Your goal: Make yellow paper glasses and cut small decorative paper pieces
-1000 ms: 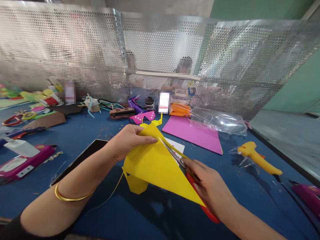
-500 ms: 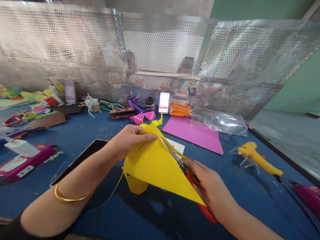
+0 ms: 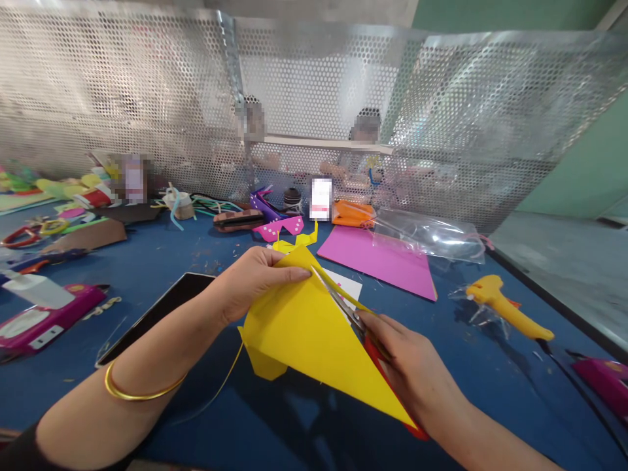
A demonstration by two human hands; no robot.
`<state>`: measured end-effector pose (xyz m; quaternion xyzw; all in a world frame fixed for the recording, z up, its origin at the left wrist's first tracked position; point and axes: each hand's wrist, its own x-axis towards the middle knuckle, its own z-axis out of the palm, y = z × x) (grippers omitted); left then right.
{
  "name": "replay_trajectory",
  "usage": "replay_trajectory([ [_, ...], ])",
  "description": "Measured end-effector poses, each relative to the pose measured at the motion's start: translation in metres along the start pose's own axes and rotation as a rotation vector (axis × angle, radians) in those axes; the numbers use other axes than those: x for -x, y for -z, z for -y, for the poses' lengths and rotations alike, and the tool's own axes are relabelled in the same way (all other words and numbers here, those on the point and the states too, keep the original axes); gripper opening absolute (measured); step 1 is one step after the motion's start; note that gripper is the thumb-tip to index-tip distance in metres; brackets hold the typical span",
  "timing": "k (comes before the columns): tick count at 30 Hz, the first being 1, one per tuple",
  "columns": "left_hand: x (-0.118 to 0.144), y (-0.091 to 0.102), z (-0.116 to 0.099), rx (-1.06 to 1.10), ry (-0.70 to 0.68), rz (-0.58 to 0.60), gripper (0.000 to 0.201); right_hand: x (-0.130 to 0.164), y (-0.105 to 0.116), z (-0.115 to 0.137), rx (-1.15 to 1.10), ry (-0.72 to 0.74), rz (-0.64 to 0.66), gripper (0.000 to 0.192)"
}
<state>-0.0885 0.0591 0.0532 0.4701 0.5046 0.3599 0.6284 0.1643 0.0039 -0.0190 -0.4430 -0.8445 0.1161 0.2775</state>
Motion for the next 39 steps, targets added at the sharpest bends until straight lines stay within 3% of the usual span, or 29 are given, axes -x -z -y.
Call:
replay_trajectory([
  [8, 0.0001, -0.0005, 0.0009, -0.019, 0.012, 0.031, 0.028, -0.0015, -0.0018, 0.0011, -0.037, -0.073, 0.026, 0.036],
  [34, -0.0016, -0.0057, 0.0071, 0.003, 0.032, 0.151, 0.024, -0.0015, -0.0016, 0.0020, -0.027, -0.029, 0.017, 0.032],
  [39, -0.0029, -0.0045, 0.0082, 0.005, -0.023, 0.064, 0.035, -0.0028, -0.0010, 0.0009, -0.053, -0.081, 0.044, 0.035],
])
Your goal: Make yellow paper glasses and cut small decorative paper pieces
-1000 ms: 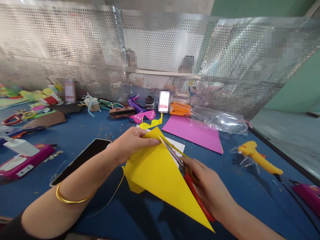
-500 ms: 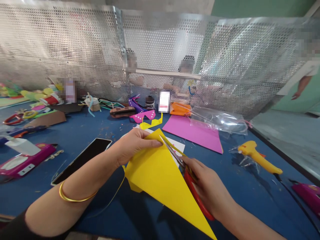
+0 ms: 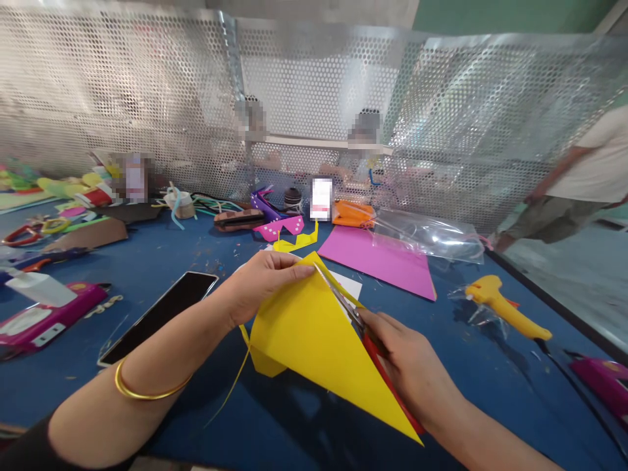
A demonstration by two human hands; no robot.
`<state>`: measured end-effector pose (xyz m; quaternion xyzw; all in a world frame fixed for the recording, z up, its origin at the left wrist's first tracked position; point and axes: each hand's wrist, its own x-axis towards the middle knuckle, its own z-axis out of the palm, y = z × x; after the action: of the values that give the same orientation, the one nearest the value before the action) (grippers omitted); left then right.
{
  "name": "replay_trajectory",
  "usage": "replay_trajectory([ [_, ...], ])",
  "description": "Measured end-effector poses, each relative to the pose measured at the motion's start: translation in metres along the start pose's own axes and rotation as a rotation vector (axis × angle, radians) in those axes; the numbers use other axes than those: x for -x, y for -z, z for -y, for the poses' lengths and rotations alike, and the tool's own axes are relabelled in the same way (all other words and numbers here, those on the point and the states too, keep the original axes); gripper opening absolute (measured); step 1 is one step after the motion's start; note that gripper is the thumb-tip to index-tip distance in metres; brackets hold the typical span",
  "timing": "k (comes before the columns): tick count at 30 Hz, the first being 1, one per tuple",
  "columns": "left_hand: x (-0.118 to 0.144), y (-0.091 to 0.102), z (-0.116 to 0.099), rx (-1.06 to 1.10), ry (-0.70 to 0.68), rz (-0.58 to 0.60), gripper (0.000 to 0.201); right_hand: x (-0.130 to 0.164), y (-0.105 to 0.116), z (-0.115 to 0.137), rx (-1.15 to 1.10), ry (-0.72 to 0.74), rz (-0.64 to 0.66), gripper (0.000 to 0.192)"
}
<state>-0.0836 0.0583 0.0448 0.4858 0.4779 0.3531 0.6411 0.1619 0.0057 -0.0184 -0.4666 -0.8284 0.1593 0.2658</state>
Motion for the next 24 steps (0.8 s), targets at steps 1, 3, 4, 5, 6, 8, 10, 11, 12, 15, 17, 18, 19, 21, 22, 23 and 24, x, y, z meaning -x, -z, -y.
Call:
replay_trajectory([
  [1, -0.0002, -0.0004, 0.0000, -0.001, -0.010, -0.031, 0.037, -0.0005, -0.0001, 0.0001, -0.012, -0.011, 0.011, 0.034],
  [3, -0.0002, -0.0018, -0.0002, -0.005, -0.019, -0.066, 0.038, -0.0012, -0.0005, 0.0007, -0.026, -0.038, 0.028, 0.032],
  [4, -0.0001, -0.0028, -0.0004, -0.007, -0.015, -0.068, 0.038, -0.0014, -0.0007, 0.0012, -0.024, -0.052, 0.036, 0.032],
  [5, 0.0000, -0.0039, -0.0004, -0.009, -0.007, -0.063, 0.038, -0.0015, -0.0007, 0.0018, -0.020, -0.063, 0.045, 0.032],
  [6, 0.0001, -0.0050, -0.0003, -0.010, 0.003, -0.049, 0.037, -0.0014, -0.0008, 0.0024, -0.015, -0.071, 0.052, 0.031],
  [8, 0.0001, -0.0073, 0.0005, -0.013, 0.020, -0.020, 0.034, -0.0009, -0.0006, 0.0034, -0.013, -0.073, 0.064, 0.030],
  [10, -0.0003, -0.0090, 0.0017, -0.017, 0.025, -0.007, 0.032, -0.0001, -0.0005, 0.0039, -0.012, -0.066, 0.068, 0.029],
  [11, -0.0006, -0.0095, 0.0023, -0.016, 0.024, -0.004, 0.032, 0.0003, -0.0005, 0.0039, -0.011, -0.060, 0.065, 0.028],
  [12, -0.0009, -0.0099, 0.0026, -0.014, 0.024, -0.005, 0.032, 0.0007, -0.0006, 0.0038, -0.010, -0.055, 0.061, 0.028],
  [15, -0.0013, -0.0099, 0.0030, -0.003, 0.028, -0.005, 0.034, 0.0010, -0.0014, 0.0036, -0.021, -0.038, 0.050, 0.028],
  [17, -0.0012, -0.0094, 0.0032, 0.003, 0.031, -0.006, 0.037, 0.0003, -0.0021, 0.0034, -0.033, -0.040, 0.047, 0.027],
  [18, -0.0011, -0.0091, 0.0035, 0.006, 0.032, -0.004, 0.038, -0.0003, -0.0024, 0.0033, -0.037, -0.045, 0.045, 0.028],
  [19, -0.0010, -0.0088, 0.0039, 0.010, 0.035, 0.003, 0.039, -0.0009, -0.0025, 0.0032, -0.037, -0.051, 0.041, 0.029],
  [21, -0.0006, -0.0085, 0.0049, 0.017, 0.045, 0.020, 0.039, -0.0022, -0.0024, 0.0026, -0.030, -0.058, 0.033, 0.034],
  [22, -0.0004, -0.0085, 0.0053, 0.017, 0.052, 0.028, 0.039, -0.0027, -0.0021, 0.0022, -0.026, -0.054, 0.035, 0.036],
  [23, -0.0003, -0.0087, 0.0056, 0.016, 0.058, 0.033, 0.038, -0.0029, -0.0018, 0.0018, -0.021, -0.045, 0.036, 0.037],
  [24, -0.0002, -0.0089, 0.0058, 0.018, 0.061, 0.037, 0.037, -0.0029, -0.0014, 0.0014, -0.017, -0.034, 0.039, 0.037],
])
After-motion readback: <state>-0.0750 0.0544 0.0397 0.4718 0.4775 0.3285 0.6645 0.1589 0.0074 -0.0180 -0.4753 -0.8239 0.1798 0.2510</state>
